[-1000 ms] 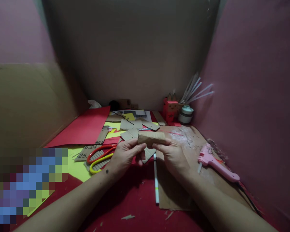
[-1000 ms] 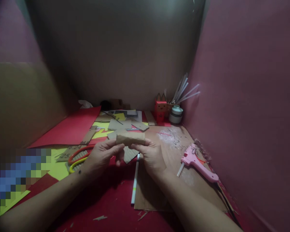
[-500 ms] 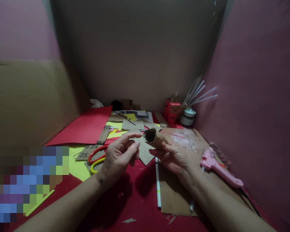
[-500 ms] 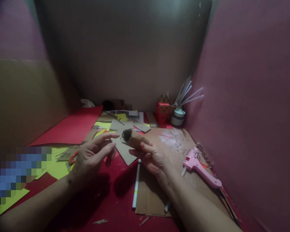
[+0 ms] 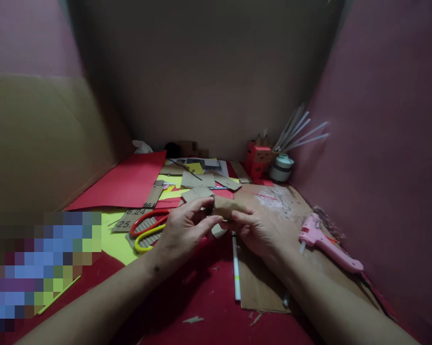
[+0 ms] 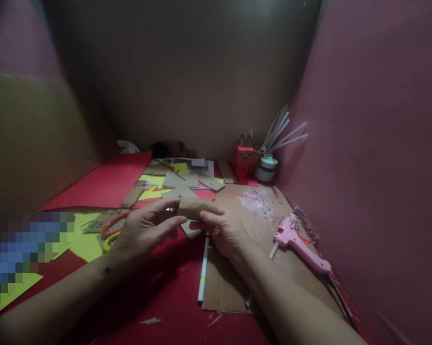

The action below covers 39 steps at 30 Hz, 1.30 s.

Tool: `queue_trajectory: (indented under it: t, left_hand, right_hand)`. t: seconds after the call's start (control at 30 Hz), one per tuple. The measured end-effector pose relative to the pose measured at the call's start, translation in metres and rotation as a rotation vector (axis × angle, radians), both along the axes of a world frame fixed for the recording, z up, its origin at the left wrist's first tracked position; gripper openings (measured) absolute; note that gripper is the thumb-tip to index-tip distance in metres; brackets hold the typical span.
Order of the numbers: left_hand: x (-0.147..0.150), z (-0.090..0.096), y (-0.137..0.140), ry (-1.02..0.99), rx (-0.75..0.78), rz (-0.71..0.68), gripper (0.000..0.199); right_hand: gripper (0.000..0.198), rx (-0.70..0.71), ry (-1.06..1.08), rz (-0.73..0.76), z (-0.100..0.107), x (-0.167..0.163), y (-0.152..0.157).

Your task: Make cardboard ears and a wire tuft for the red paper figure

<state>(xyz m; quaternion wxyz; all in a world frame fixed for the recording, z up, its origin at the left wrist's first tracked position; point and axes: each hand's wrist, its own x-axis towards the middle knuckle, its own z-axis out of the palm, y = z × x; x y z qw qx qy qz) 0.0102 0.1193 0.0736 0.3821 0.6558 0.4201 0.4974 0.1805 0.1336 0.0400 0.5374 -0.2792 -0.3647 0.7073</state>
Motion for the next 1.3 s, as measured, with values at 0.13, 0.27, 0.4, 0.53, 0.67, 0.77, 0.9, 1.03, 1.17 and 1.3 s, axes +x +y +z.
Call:
queue_trajectory:
  t: [0.13, 0.27, 0.4, 0.53, 0.67, 0.77, 0.9, 1.03, 1.17, 1.3]
  left_hand:
    - [0.004, -0.001, 0.002, -0.024, -0.253, -0.066, 0.035]
    - [0.007, -0.003, 0.004, -0.113, -0.243, -0.06, 0.026]
    - [0.008, -0.005, 0.006, -0.119, -0.227, -0.075, 0.025]
    - [0.008, -0.002, 0.006, -0.16, -0.232, -0.087, 0.026]
    - [0.008, 0.001, 0.005, -0.136, -0.233, -0.123, 0.023]
    - [0.007, 0.003, 0.004, -0.136, -0.246, -0.139, 0.02]
    - [0.004, 0.002, 0.007, -0.161, -0.293, -0.127, 0.018]
    - [0.001, -0.001, 0.01, -0.177, -0.318, -0.152, 0.017]
    - [0.001, -0.002, 0.011, -0.179, -0.316, -0.155, 0.015]
    - [0.003, -0.003, 0.012, -0.197, -0.334, -0.127, 0.012]
  right_hand:
    - [0.025, 0.016, -0.07, 0.003, 0.001, -0.001, -0.002]
    - [0.027, 0.03, -0.06, 0.035, 0.001, -0.002, -0.002]
    - [0.029, 0.034, -0.046, 0.04, 0.002, -0.002, -0.003]
    - [0.034, 0.021, -0.032, 0.045, 0.001, -0.001, -0.002]
    - [0.035, 0.001, -0.078, 0.037, 0.0, 0.002, 0.001]
    - [0.033, -0.002, -0.142, 0.023, 0.0, 0.003, 0.001]
    - [0.028, -0.016, -0.153, 0.037, 0.0, 0.001, -0.002]
    - [0.025, -0.024, -0.135, 0.03, 0.0, -0.001, -0.002]
    - [0.026, -0.054, -0.133, 0.025, -0.001, -0.002, -0.001]
    - [0.03, -0.072, -0.134, 0.021, -0.003, 0.0, 0.0]
